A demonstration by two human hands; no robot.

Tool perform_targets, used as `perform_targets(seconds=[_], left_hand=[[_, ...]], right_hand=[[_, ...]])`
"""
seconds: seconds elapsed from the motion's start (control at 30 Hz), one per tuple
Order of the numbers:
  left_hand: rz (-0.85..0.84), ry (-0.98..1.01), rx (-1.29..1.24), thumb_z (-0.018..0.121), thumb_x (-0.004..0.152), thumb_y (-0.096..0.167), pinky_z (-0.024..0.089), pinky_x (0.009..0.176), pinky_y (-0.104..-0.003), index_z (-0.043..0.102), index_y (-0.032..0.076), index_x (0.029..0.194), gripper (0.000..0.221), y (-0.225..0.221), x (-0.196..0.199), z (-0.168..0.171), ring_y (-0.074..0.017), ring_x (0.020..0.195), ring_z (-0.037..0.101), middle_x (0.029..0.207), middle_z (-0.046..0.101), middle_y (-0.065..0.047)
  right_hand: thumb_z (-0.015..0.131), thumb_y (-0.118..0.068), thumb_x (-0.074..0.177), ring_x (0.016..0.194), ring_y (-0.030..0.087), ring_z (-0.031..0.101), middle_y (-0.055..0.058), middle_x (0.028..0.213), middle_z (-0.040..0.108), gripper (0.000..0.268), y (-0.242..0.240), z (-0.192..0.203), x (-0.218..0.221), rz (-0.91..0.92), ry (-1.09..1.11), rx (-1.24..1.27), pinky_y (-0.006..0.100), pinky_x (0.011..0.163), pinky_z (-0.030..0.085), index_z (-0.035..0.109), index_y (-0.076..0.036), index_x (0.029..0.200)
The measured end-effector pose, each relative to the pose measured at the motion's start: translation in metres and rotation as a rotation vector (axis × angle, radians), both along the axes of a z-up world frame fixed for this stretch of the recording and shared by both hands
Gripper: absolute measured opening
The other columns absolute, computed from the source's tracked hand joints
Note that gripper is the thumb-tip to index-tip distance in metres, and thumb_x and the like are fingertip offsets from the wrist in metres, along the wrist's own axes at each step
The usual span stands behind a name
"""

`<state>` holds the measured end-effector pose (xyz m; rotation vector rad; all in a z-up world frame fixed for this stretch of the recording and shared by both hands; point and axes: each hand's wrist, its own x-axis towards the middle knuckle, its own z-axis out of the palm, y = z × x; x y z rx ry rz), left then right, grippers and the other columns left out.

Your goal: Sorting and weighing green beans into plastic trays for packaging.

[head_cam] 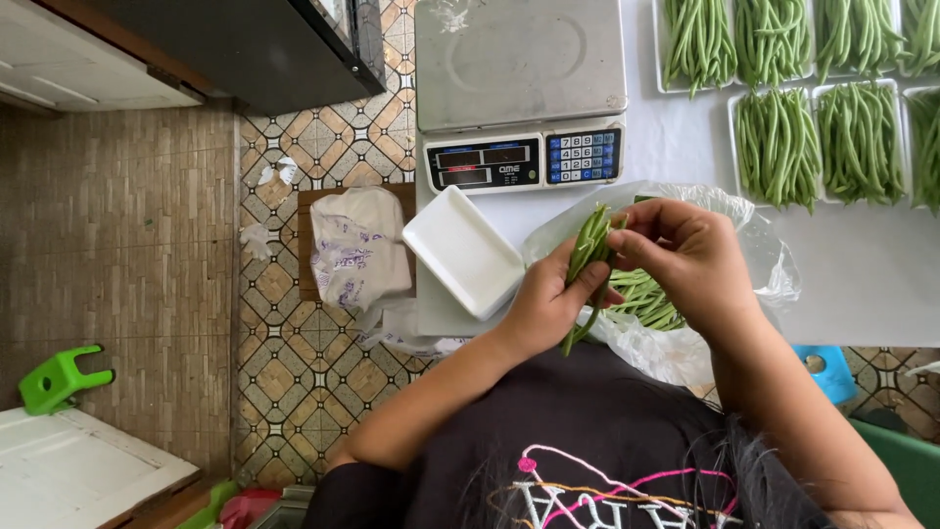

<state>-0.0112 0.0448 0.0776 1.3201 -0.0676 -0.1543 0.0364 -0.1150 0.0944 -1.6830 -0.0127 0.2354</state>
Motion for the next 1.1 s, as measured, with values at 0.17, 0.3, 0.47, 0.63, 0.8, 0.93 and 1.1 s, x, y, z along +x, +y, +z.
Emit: perform_targets(seconds=[0.17,0.3,0.47,0.63,0.8,0.93,1.1], left_hand=[[-0.068,-0.007,0.089,0.060,0.106,0.016,0.064,0.064,-0.036,0.065,-0.001,0.115,0.019,0.006,0.004,-0.018,-0.0209,0.071,0.073,0.075,0.072,-0.014],[-0.165,0.032,0.143,0.061,0.104,0.013,0.062,0.062,-0.033,0.065,0.000,0.104,0.013,0.014,0.007,-0.003,-0.0189,0.067,0.071,0.076,0.072,-0.013],[-0.232,0.039,0.145,0.060,0.104,0.015,0.063,0.063,-0.032,0.065,0.004,0.103,0.012,0.019,0.015,-0.014,-0.0176,0.068,0.071,0.082,0.073,-0.011],[-0.320,0.036,0.070,0.056,0.107,0.016,0.064,0.065,-0.034,0.061,0.005,0.105,0.012,0.023,0.019,-0.022,-0.0189,0.071,0.072,0.083,0.072,-0.009],[-0.309,0.043,0.004,0.057,0.106,0.014,0.064,0.060,-0.034,0.060,0.004,0.101,0.012,0.022,0.018,-0.033,-0.0194,0.068,0.072,0.079,0.069,-0.010],[-0.277,0.071,-0.082,0.054,0.109,0.018,0.063,0.060,-0.033,0.061,0.004,0.097,0.019,0.023,0.019,-0.030,-0.0192,0.067,0.072,0.076,0.069,-0.009],[-0.167,0.070,-0.112,0.054,0.110,0.017,0.064,0.066,-0.034,0.061,0.002,0.104,0.018,0.021,0.014,-0.031,-0.0195,0.072,0.072,0.075,0.069,-0.012]], right_hand=[[0.077,0.003,0.085,0.065,0.020,0.059,0.016,0.068,0.063,0.021,0.000,0.017,0.001,0.098,0.033,-0.121,0.034,0.067,0.055,0.072,0.010,0.105],[0.077,-0.003,0.082,0.055,0.021,0.055,0.014,0.058,0.061,0.015,-0.005,0.016,0.005,0.220,0.065,-0.315,0.036,0.060,0.048,0.076,0.004,0.095],[0.074,-0.012,0.083,0.057,0.021,0.058,0.007,0.058,0.061,0.010,-0.015,-0.025,0.008,0.195,-0.009,-0.406,0.035,0.063,0.047,0.072,-0.008,0.093],[0.069,-0.021,0.092,0.065,0.027,0.063,0.010,0.068,0.066,0.013,-0.013,-0.034,0.004,0.133,-0.048,-0.406,0.040,0.068,0.048,0.068,-0.014,0.103],[0.061,-0.009,0.101,0.065,0.018,0.062,0.012,0.073,0.069,0.011,-0.004,-0.029,0.002,0.099,-0.102,-0.164,0.033,0.070,0.052,0.063,-0.006,0.112],[0.068,-0.004,0.095,0.066,0.017,0.061,0.011,0.076,0.065,0.039,-0.002,-0.013,0.003,0.147,-0.062,0.059,0.030,0.070,0.053,0.057,0.001,0.131],[0.075,-0.003,0.090,0.062,0.016,0.058,0.014,0.077,0.067,0.032,0.003,-0.003,0.002,0.095,-0.009,0.009,0.026,0.065,0.049,0.064,0.005,0.119]])
